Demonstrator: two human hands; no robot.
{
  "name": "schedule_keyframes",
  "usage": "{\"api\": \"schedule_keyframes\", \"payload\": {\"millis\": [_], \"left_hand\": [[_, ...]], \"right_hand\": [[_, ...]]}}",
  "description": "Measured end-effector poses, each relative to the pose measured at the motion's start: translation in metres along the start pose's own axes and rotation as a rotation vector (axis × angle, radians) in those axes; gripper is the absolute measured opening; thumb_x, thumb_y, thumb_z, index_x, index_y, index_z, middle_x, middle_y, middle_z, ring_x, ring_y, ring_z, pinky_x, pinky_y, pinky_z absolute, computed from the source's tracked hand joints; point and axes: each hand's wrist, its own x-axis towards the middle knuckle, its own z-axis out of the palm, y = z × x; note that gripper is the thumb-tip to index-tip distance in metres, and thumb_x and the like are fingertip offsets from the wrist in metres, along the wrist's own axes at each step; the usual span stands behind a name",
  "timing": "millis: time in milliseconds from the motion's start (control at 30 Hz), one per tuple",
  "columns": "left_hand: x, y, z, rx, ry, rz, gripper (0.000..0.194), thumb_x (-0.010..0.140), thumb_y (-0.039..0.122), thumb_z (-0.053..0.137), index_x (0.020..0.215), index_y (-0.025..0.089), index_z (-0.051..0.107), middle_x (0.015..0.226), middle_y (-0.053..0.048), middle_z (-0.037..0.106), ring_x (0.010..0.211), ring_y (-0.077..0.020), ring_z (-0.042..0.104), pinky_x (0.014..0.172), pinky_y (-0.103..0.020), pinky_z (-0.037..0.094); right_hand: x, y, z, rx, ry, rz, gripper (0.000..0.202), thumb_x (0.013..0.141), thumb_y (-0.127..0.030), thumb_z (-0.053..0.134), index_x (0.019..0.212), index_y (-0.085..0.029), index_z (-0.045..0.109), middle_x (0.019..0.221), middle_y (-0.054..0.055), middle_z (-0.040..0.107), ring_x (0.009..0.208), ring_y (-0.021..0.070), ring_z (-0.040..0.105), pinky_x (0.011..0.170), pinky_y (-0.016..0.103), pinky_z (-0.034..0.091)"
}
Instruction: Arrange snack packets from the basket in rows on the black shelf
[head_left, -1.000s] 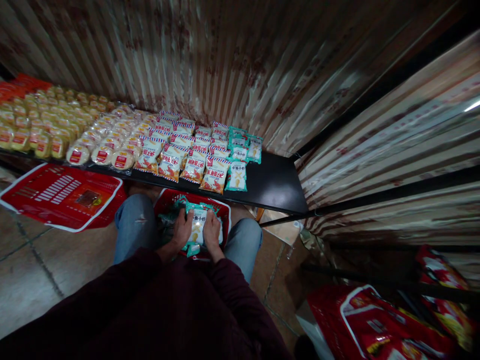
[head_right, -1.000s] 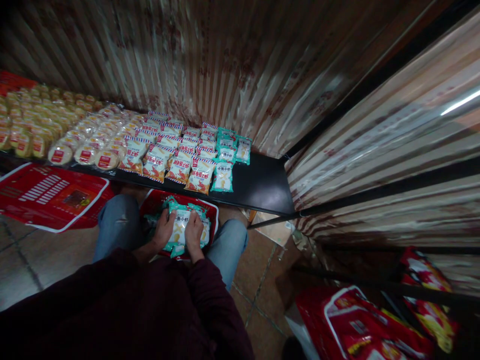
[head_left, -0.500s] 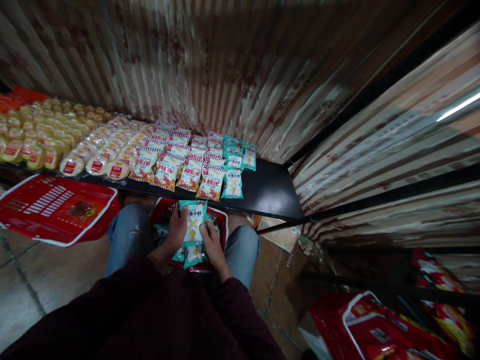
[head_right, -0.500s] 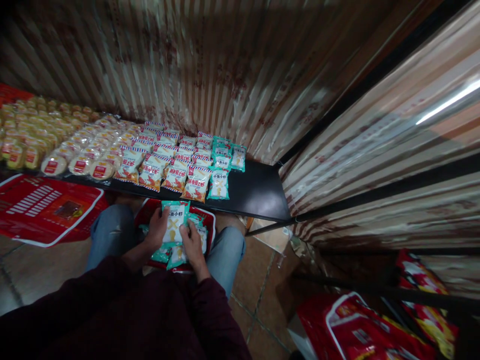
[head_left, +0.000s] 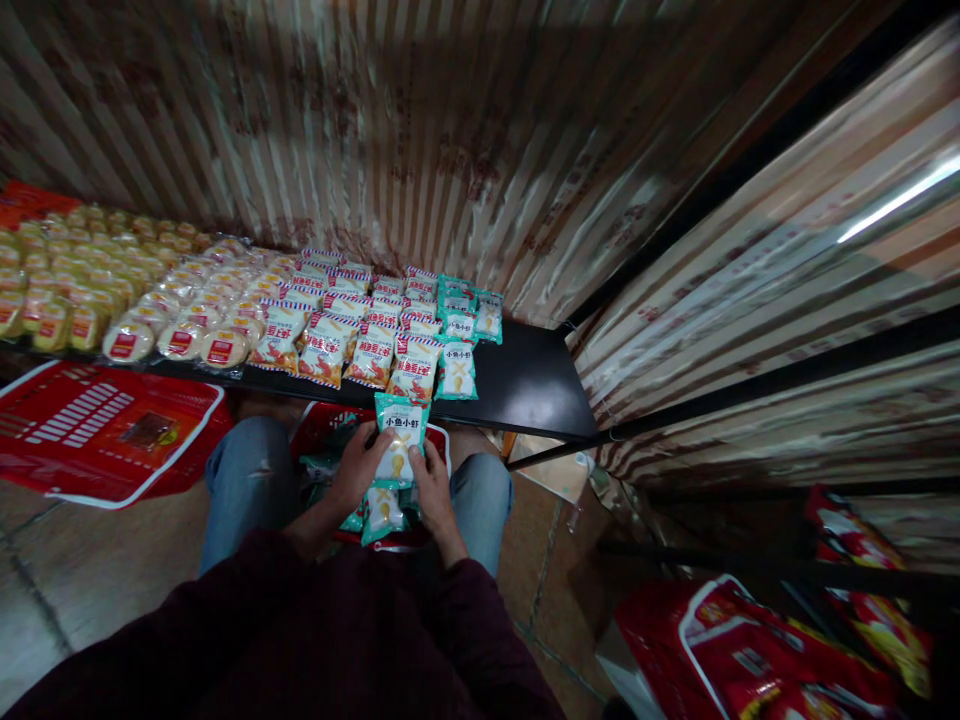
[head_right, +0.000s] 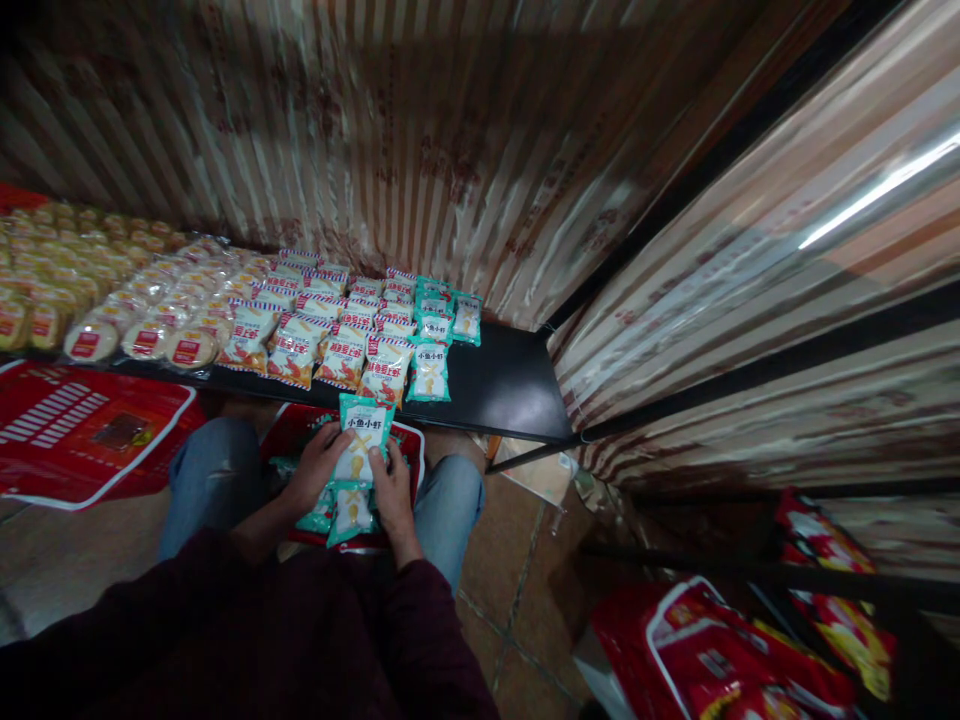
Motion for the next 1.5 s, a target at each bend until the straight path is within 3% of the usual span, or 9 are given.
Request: {"api": "schedule_keyframes", "payload": {"millis": [367,533,767,967,1167,1267,1367,1500], "left_hand": [[-0.011,0.009,0.007,0.012,0.050,0.020,0.045,0.066,0.058,0.061,0.088,0.018,0.061,0.089,-0.006,0.070,0.084,-0.0230,0.064,0.074,-0.034,0.050],[-0.015,0.010,0.011,-0.033,0.012,-0.009,0.049,0.066,0.061,0.059,0.089,0.018,0.061,0.086,-0.005,0.069,0.078,-0.0216,0.063,0.068,-0.032,0.049],[-0.016,0.005,0.018,-0.097,-0.020,-0.016,0.048,0.064,0.061,0.058,0.086,0.018,0.059,0.078,-0.002,0.065,0.071,-0.0183,0.058,0.067,-0.030,0.048],[-0.012,-0.002,0.020,0.002,0.021,0.025,0.039,0.070,0.054,0.055,0.086,0.019,0.060,0.079,-0.002,0.065,0.073,-0.0186,0.058,0.066,-0.030,0.047],[-0.007,-0.013,0.018,0.084,-0.001,0.046,0.041,0.078,0.051,0.050,0.101,0.019,0.057,0.092,-0.005,0.066,0.084,-0.0212,0.061,0.075,-0.033,0.048],[-0.010,-0.016,0.018,0.139,0.031,0.140,0.037,0.084,0.045,0.046,0.109,0.019,0.053,0.102,-0.006,0.063,0.093,-0.0210,0.060,0.084,-0.035,0.046],[-0.015,-0.014,0.018,0.262,0.143,0.335,0.032,0.085,0.036,0.045,0.112,0.020,0.051,0.107,-0.008,0.058,0.100,-0.0208,0.056,0.092,-0.037,0.043],[-0.016,-0.006,0.013,0.435,0.218,0.553,0.022,0.083,0.026,0.046,0.102,0.021,0.056,0.102,-0.008,0.055,0.101,-0.0221,0.052,0.094,-0.038,0.042]], "right_hand": [[-0.004,-0.007,-0.002,0.045,0.033,-0.008,0.039,0.080,-0.047,0.060,0.107,-0.019,0.060,0.092,0.003,0.070,0.074,0.0159,0.063,0.066,0.026,0.051],[-0.005,-0.008,-0.005,0.034,0.067,0.008,0.043,0.078,-0.048,0.062,0.108,-0.017,0.060,0.090,0.004,0.070,0.074,0.0172,0.064,0.067,0.027,0.052],[-0.009,-0.012,-0.013,0.005,0.109,-0.025,0.041,0.077,-0.048,0.062,0.105,-0.018,0.062,0.100,0.005,0.070,0.087,0.0204,0.064,0.075,0.030,0.053],[-0.010,-0.013,-0.014,0.004,0.117,-0.009,0.042,0.076,-0.049,0.062,0.104,-0.017,0.063,0.098,0.006,0.070,0.081,0.0197,0.064,0.069,0.029,0.053],[-0.009,-0.008,-0.013,-0.038,0.131,-0.030,0.041,0.079,-0.048,0.060,0.105,-0.017,0.063,0.095,0.006,0.070,0.081,0.0191,0.064,0.070,0.029,0.052],[-0.011,-0.007,-0.013,-0.060,0.120,-0.048,0.041,0.079,-0.047,0.060,0.107,-0.017,0.063,0.099,0.006,0.070,0.087,0.0203,0.064,0.075,0.030,0.052],[-0.014,-0.010,-0.012,-0.083,0.102,-0.052,0.041,0.081,-0.047,0.059,0.110,-0.018,0.062,0.103,0.006,0.069,0.092,0.0215,0.064,0.080,0.032,0.052],[-0.016,-0.015,-0.009,-0.189,0.110,-0.070,0.039,0.082,-0.045,0.057,0.112,-0.020,0.061,0.108,0.006,0.068,0.095,0.0213,0.063,0.083,0.032,0.051]]}}
